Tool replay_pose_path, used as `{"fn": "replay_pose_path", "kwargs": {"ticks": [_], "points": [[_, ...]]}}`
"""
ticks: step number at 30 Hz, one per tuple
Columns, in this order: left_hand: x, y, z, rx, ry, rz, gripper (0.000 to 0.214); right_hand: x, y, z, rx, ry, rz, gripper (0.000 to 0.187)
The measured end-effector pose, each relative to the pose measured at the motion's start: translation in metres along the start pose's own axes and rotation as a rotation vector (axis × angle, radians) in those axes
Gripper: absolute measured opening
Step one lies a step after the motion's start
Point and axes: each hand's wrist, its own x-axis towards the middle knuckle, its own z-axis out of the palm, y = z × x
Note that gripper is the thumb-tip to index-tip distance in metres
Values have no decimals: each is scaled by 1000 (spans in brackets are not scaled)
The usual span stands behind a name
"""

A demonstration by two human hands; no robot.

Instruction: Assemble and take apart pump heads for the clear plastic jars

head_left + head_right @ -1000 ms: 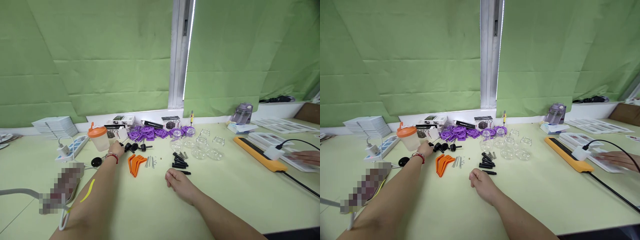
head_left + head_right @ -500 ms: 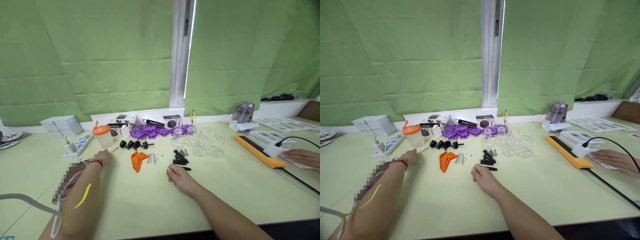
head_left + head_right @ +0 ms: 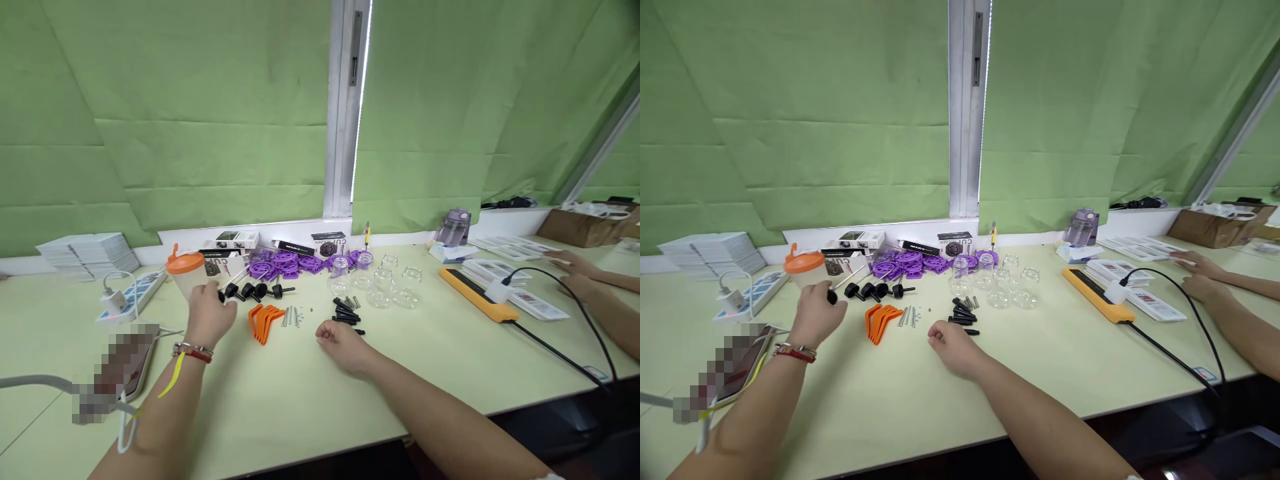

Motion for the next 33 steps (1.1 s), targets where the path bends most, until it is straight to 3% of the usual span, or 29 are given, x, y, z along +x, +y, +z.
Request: {"fn": "replay_pose_path", "kwargs": {"ticks": [4,7,11,17,25,33], "points": [[-41,37,2,-265,-205,94,37,34,-22,-11,-450,78,-83,25],[-65,48,14,-323,-273,106,34,62,-32,-10,-777,31,-53,23],[-75,44,28,-306,-280,202,35,81,-32,1,-858,21,2,20],[-71,36,36,-293,-278,258,38,81,-26,8,-869,38,40,28],[-69,29,41,-304,-331,346,42,60,-25,-3,-745,48,-32,29],[-77,35,27,-186,-371,513,43,14,-7,-13,127,201,16,19]]}}
